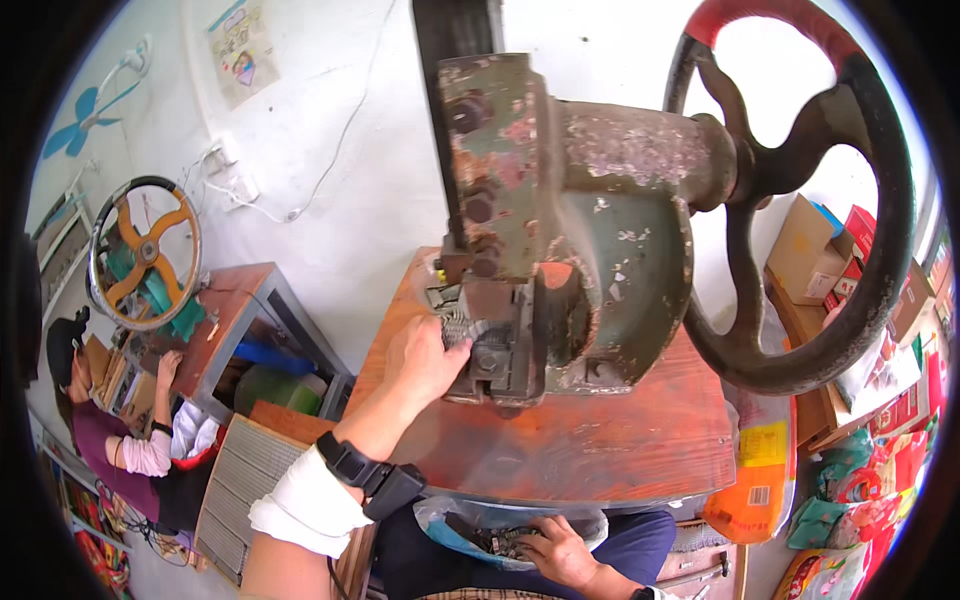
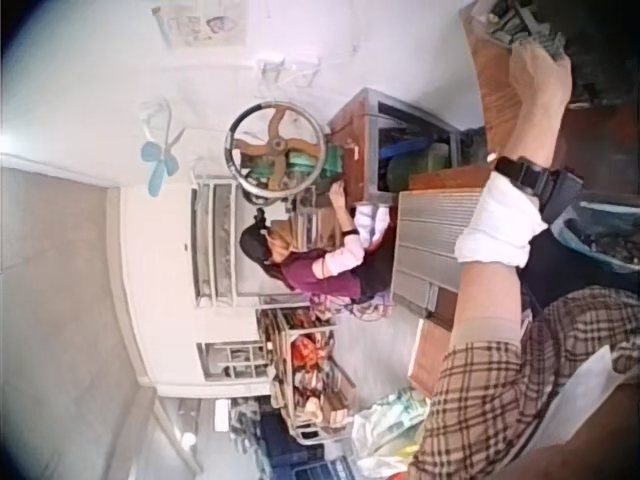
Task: Operating a manual wheel-driven press to shape or assemble small metal components.
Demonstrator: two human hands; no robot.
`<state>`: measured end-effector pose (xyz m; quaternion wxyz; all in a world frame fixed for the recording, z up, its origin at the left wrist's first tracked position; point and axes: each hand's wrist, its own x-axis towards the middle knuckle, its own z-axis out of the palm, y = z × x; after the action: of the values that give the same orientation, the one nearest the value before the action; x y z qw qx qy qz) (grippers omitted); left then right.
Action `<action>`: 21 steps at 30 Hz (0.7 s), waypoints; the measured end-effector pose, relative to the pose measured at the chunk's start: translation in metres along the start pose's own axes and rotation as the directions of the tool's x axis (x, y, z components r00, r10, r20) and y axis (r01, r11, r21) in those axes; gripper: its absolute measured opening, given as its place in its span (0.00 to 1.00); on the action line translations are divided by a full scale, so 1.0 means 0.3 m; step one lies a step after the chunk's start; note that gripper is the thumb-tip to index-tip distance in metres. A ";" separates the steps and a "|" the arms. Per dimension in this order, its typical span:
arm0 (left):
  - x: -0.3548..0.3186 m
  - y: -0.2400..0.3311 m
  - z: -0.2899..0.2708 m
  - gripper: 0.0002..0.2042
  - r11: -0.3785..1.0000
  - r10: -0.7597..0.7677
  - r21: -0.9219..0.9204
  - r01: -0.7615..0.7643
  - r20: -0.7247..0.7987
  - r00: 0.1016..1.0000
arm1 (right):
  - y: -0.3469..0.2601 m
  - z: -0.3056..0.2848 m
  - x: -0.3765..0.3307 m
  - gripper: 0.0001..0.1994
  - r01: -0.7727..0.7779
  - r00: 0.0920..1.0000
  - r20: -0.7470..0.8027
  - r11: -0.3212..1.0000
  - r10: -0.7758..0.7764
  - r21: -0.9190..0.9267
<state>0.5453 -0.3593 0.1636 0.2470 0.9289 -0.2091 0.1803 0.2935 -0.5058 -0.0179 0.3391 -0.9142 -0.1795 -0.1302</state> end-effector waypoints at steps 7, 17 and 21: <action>0.070 0.105 0.088 0.17 0.997 -0.053 -0.049 0.053 0.006 0.999 | 0.036 -0.033 -0.046 0.12 -0.139 0.989 -0.045 0.989 0.141 0.044; 0.021 0.058 0.100 0.21 0.943 0.114 -0.312 -0.118 -0.032 0.993 | 0.028 -0.076 0.002 0.13 -0.145 0.988 -0.050 0.988 0.148 0.059; 0.021 0.082 0.137 0.19 0.943 0.021 -0.325 -0.067 -0.142 0.990 | -0.066 -0.252 0.148 0.13 0.083 0.995 -0.074 0.987 -0.074 0.140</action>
<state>0.5484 -0.4027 0.1424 0.4082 0.8551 -0.2397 0.2114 0.3165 -0.5315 0.0652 0.4044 -0.8747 -0.2125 -0.1617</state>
